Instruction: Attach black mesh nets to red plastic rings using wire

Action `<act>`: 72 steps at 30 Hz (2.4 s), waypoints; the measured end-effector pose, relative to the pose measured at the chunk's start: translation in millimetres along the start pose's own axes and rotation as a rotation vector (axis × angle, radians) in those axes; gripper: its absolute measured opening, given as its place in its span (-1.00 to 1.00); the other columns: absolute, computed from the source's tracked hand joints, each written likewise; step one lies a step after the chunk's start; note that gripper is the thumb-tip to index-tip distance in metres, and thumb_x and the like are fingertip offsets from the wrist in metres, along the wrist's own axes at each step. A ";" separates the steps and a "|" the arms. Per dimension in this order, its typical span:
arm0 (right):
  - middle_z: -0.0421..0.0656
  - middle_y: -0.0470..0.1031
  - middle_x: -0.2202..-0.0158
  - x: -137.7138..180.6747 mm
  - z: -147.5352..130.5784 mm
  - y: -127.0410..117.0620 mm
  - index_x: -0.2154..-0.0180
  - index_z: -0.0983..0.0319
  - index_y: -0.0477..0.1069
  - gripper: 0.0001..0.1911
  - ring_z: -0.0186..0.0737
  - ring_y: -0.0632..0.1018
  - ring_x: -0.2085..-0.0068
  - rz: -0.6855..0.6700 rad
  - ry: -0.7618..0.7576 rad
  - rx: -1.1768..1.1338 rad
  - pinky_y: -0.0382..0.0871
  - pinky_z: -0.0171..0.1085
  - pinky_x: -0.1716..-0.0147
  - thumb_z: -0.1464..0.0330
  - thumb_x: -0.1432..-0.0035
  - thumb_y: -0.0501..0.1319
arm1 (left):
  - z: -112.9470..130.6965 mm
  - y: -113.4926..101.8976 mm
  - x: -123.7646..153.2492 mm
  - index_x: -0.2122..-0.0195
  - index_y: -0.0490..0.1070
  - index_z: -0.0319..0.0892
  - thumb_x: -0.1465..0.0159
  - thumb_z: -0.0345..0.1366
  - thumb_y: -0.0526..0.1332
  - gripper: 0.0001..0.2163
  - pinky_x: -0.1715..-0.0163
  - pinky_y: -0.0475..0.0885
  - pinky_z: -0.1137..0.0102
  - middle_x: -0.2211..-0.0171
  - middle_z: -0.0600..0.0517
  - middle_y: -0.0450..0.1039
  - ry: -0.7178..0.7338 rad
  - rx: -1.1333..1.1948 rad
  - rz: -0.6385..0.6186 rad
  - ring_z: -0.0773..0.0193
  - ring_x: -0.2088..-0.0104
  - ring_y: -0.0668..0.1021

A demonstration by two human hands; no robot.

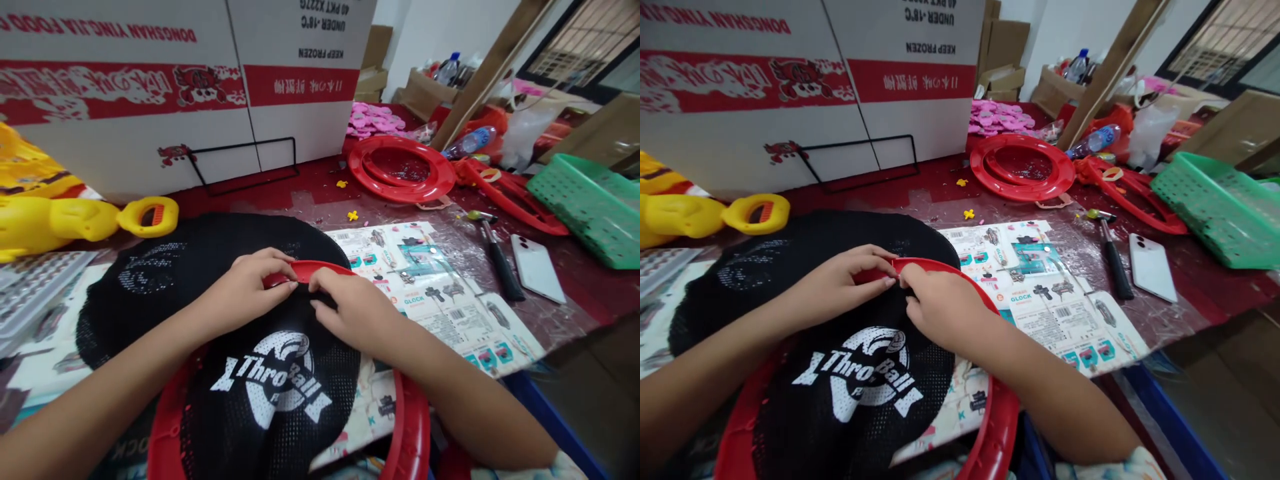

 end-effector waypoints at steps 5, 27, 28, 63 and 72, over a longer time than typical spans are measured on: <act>-0.15 0.53 0.34 -0.5 -3.1 -4.6 0.08 0.19 0.50 -0.68 -0.29 0.46 0.34 0.076 -0.298 0.040 0.22 -0.34 0.36 0.46 -0.19 0.07 | -5.2 -0.2 -0.2 0.31 0.52 -0.08 -0.22 -0.14 0.17 -0.81 -0.04 0.32 0.15 0.10 -0.01 0.44 -0.053 0.090 0.035 0.14 0.06 0.49; -0.05 0.57 0.23 -9.6 5.6 5.5 0.07 0.31 0.51 -0.67 -0.17 0.54 0.21 0.049 -0.133 0.139 0.39 -0.25 0.19 0.46 -0.22 0.05 | -0.3 3.9 -1.7 0.46 0.40 -0.15 -0.25 -0.16 0.08 -0.76 0.29 0.26 0.28 0.40 0.03 0.38 -0.063 -0.040 0.128 0.20 0.34 0.44; -0.05 0.56 0.22 -9.9 5.2 6.4 0.07 0.30 0.51 -0.67 -0.16 0.54 0.21 0.040 -0.116 0.154 0.39 -0.24 0.21 0.46 -0.22 0.05 | -0.4 4.2 -1.9 0.45 0.40 -0.15 -0.25 -0.16 0.08 -0.76 0.29 0.26 0.28 0.41 0.03 0.38 -0.064 -0.048 0.128 0.20 0.34 0.44; -0.20 0.57 0.41 -8.2 29.5 -21.3 0.34 0.27 0.58 -0.82 -0.37 0.51 0.38 -0.040 0.127 -0.256 0.28 -0.39 0.35 0.49 -0.13 0.19 | 17.7 16.9 14.1 -0.04 0.36 -0.12 -0.35 -0.31 0.03 -0.73 -0.06 0.33 0.08 -0.10 -0.13 0.34 0.344 -0.208 0.081 0.08 -0.08 0.40; -0.17 0.55 0.40 -8.9 24.9 -22.6 0.30 0.30 0.58 -0.79 -0.35 0.50 0.36 -0.030 0.032 -0.147 0.28 -0.37 0.31 0.55 -0.13 0.16 | 17.2 19.0 14.3 -0.10 0.38 -0.13 -0.36 -0.33 0.00 -0.67 -0.03 0.37 0.02 -0.11 -0.19 0.25 0.353 -0.262 0.075 0.00 -0.09 0.37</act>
Point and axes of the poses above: each hand's wrist, its own x-axis away from the middle knuckle, its own y-axis out of the palm, z = x × y, the point moved 6 cm from there along -x, towards the middle knuckle
